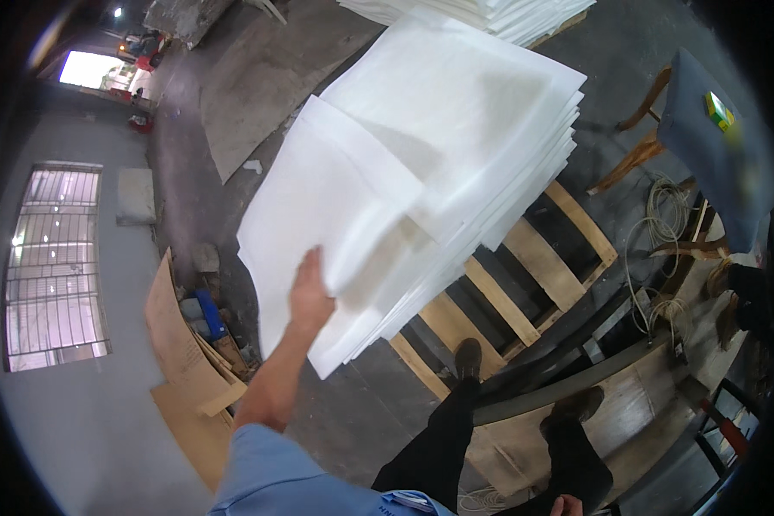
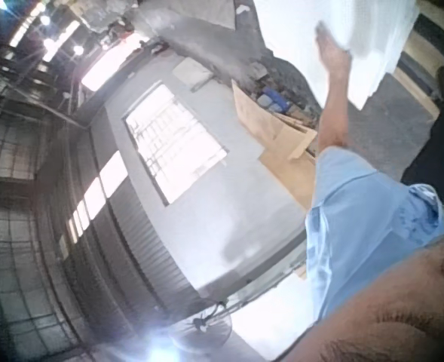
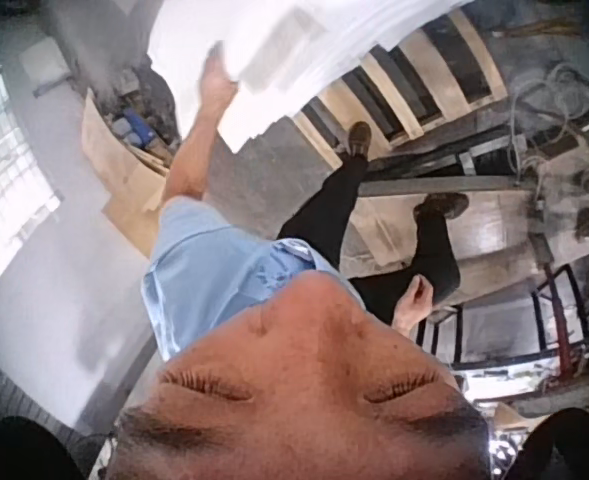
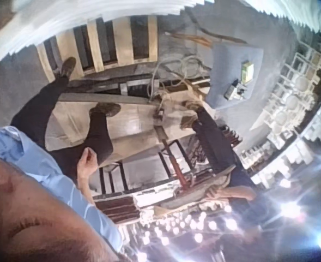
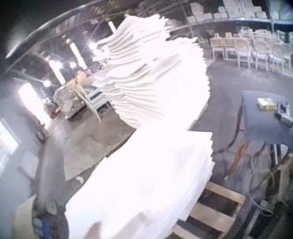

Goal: The person uses a pneumatic staple gun to attach white foam padding to a wooden chair seat base while a coworker assists by holding the seat and placing a brown leather cushion on top. The person then places a cardboard sheet over the padded seat and repeats the process with another foam piece.

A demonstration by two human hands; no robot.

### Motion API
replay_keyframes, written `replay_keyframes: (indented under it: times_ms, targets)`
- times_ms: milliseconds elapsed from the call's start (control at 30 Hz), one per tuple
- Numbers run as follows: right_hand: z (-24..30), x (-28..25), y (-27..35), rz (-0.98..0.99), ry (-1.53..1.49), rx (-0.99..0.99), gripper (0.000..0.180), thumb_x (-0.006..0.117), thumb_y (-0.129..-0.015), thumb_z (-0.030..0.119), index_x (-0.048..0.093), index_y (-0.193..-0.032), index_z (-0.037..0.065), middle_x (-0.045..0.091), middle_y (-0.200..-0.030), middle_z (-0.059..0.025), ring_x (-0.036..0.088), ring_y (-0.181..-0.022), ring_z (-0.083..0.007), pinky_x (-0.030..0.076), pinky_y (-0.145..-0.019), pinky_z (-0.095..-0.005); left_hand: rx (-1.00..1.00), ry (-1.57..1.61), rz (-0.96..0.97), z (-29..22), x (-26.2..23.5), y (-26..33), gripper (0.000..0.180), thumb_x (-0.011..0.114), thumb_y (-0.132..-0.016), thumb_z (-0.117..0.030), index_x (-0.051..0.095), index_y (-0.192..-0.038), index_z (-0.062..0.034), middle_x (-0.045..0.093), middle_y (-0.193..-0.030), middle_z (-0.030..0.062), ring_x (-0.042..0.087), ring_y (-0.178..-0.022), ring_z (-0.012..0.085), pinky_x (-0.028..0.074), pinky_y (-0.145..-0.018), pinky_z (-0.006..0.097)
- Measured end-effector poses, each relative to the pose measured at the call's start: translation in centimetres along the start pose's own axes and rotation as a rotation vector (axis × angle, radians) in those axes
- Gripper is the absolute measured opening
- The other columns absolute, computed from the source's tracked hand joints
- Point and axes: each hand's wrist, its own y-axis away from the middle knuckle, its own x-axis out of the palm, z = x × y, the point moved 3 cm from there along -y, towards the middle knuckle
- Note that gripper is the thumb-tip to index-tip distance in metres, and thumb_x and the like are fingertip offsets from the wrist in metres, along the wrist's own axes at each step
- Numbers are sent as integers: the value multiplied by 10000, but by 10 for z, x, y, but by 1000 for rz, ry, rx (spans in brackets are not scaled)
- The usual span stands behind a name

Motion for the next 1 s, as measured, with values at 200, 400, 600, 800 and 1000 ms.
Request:
replay_keyframes:
  times_ms: [200, 400, 600, 800, 1000]
  targets:
    - [17, -6, -16, 6, 55, -85, 279, 748, -1082, 275, 779, -1149, 6, 802, -1016, -167, 762, -866, -253, 613, -800, -379, -215, -169, -94, 22, -102, -40, 777, 841, -803, -117, 564, -1528, -86, 776, -1200, 247, 748, -1113, 442, 588, -978, 532]
    - [30, -16, -24, -10, -110, -96, 247, 750, -1074, 237, 790, -1129, 0, 807, -1017, -164, 767, -877, -256, 614, -820, -385, -182, 292, -86, 43, -333, -106, 413, 800, -860, -90, 754, -1261, -6, 832, -1094, 152, 789, -938, 259, 611, -862, 398]
    - [18, 7, -63, 7, -257, -125, 153, 754, -993, 83, 722, -1109, -10, 669, -851, -30, 595, -757, -109, 501, -696, -305, -358, 487, -38, -12, -549, -57, 366, 782, -887, -44, 760, -1245, 24, 810, -1106, 94, 756, -969, 195, 594, -879, 355]
    - [276, -99, -51, 94, -453, -871, 729, 941, -845, 285, 651, -1446, -9, 646, -1437, -206, 612, -1386, -357, 484, -1166, -464, 41, 381, 69, -173, -539, -13, 319, 772, -941, -121, 754, -1224, 25, 805, -1010, 126, 764, -922, 214, 596, -836, 379]
    - [575, -282, 74, 132, -275, -1956, 956, 828, -907, 648, 567, -1581, 22, 624, -1505, -281, 580, -1418, -455, 466, -1191, -505, 549, 66, 189, -261, -496, 51, 321, 785, -942, -176, 703, -1230, -59, 746, -972, 173, 752, -893, 380, 609, -798, 461]
